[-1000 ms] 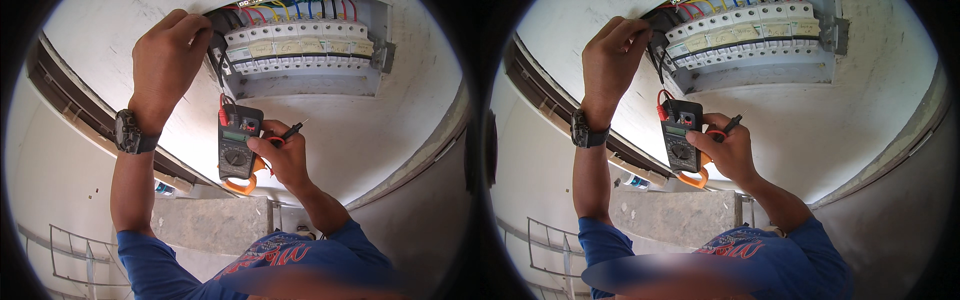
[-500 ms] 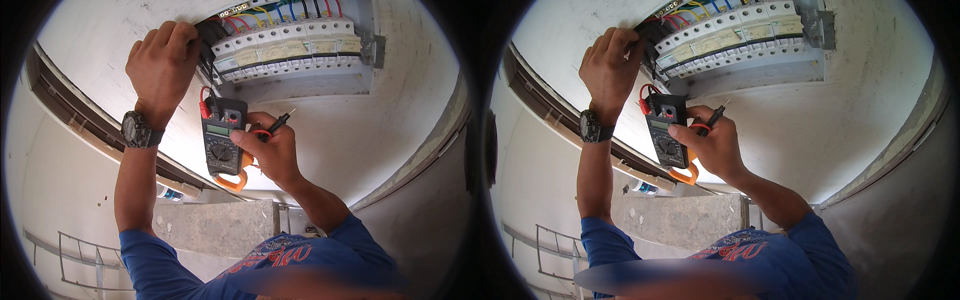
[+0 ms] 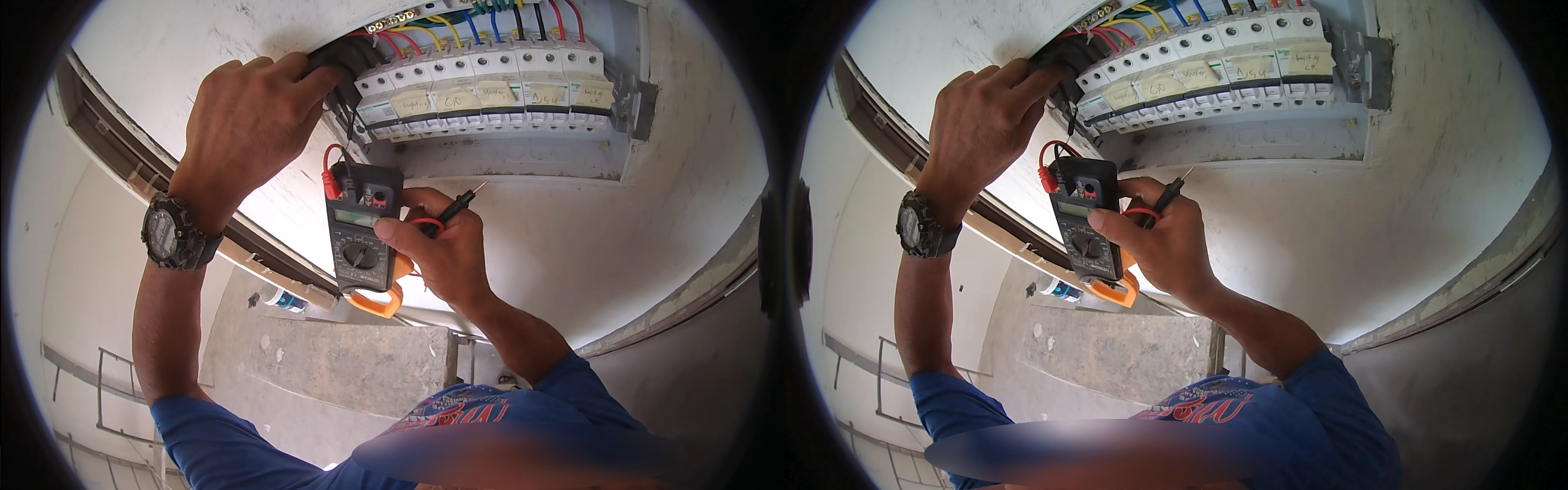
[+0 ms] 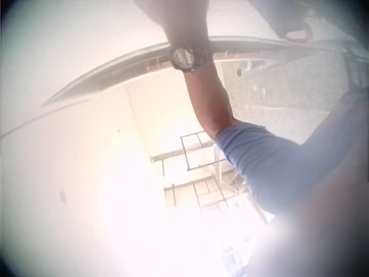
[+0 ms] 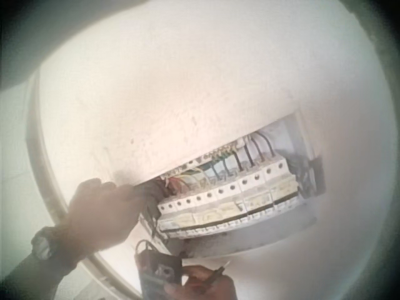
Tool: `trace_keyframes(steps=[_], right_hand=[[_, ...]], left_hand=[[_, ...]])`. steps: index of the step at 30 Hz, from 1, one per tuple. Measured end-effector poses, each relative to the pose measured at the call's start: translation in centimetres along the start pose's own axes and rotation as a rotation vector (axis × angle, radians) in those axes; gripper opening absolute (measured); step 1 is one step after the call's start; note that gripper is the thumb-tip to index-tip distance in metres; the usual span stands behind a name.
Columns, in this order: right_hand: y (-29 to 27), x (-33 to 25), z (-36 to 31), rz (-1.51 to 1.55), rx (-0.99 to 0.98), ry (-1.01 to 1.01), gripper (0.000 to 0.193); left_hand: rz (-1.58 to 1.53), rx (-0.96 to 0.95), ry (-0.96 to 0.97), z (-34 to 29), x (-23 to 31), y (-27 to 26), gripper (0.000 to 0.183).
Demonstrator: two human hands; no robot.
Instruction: The person uses a multimeter to test voltage at an electrical panel. They place the multimeter on a ledge, then repeatedly touch the red and black probes to different terminals inside the panel while observing the display.
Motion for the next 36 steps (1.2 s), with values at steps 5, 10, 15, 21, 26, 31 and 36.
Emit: trace_keyframes(steps=[5, 10, 15, 21, 26, 31, 36], right_hand=[[-0.5, -0.8, 0.1, 0.063, -0.058, -0.011, 0.038], [-0.8, -0.9, 0.0, 0.096, -0.083, -0.008, 0.037], [-1.4, -0.8, 0.3, 0.095, -0.105, 0.012, 0.036], [-2.8, -0.3, 1.0, 0.172, -0.106, 0.057, 0.037], [-3.4, 0.7, 1.9, 0.173, -0.113, 0.015, 0.035], [-3.5, 1.6, 2.7, 0.168, -0.098, 0.028, 0.032], [-3.4, 2.1, 2.8, 0.199, -0.096, 0.018, 0.031]], left_hand=[[-0.018, -0.113, -0.101, 1.7, 0.2, -1.0, 0.027], [0.016, -0.073, -0.265, 2.6, 1.8, -0.6, 0.025], [0.11, 0.037, -0.259, 2.8, 3.1, -0.1, 0.006], [0.117, 0.293, -0.259, 4.4, 4.1, 1.8, 0.013], [0.163, 0.378, -0.321, 5.1, 4.3, 3.8, 0.016], [0.175, 0.445, -0.372, 5.1, 4.4, 5.4, 0.015], [0.176, 0.517, -0.403, 5.0, 4.3, 6.4, 0.013]])
Point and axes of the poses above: each hand's wrist, its own z-axis towards the middle knuckle, its own y-axis out of the palm, x = y × z, the point moved 1 cm from there along z, towards the middle knuckle, and after that the axes turned 3 degrees about -x, right-handed, at the moved point
